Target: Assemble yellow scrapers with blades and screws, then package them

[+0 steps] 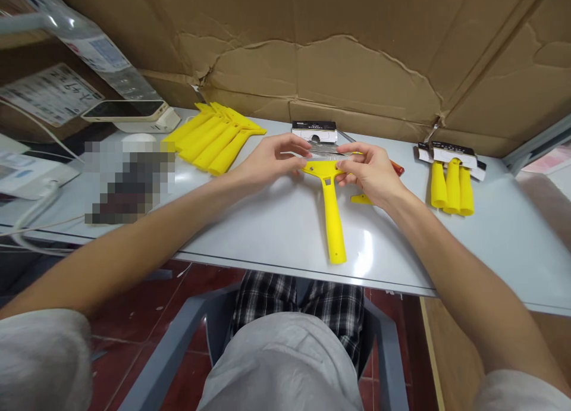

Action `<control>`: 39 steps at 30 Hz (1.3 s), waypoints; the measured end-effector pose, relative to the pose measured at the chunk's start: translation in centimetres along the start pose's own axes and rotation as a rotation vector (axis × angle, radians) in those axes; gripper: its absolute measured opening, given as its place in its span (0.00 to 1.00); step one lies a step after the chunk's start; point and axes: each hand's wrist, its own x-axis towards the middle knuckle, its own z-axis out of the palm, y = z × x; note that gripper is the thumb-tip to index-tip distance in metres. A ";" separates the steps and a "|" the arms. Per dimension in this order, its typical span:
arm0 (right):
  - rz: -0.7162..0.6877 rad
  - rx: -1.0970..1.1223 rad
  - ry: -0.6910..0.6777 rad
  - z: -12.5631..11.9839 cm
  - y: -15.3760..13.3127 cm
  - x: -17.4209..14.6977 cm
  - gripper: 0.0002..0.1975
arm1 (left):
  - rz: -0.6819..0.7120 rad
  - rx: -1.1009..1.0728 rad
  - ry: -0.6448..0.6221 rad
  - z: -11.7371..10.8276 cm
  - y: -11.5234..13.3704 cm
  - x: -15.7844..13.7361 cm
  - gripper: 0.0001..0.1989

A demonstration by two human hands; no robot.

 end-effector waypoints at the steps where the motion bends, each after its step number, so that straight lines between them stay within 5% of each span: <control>1: 0.000 0.001 -0.002 0.0 0.0 0.0 0.35 | -0.065 -0.069 -0.006 0.1 0.1 -0.1 0.17; 6: -0.002 -0.004 -0.010 0.0 0.1 0.0 0.35 | -0.306 -0.228 -0.064 0.6 0.6 -0.4 0.20; 17: -0.028 0.029 -0.010 -0.1 0.3 0.2 0.33 | -0.357 -0.432 -0.026 1.0 1.0 -0.7 0.20; 22: -0.020 0.123 0.020 0.2 0.8 0.4 0.33 | -0.369 -0.574 -0.138 1.7 0.4 -1.0 0.14; 33: 0.016 0.143 0.035 0.8 0.7 -0.1 0.31 | -0.406 -0.555 -0.296 2.7 1.1 -2.5 0.43; 39: -0.013 0.108 0.004 0.6 0.9 0.1 0.34 | -0.204 -0.195 -0.093 2.3 1.0 -2.4 0.51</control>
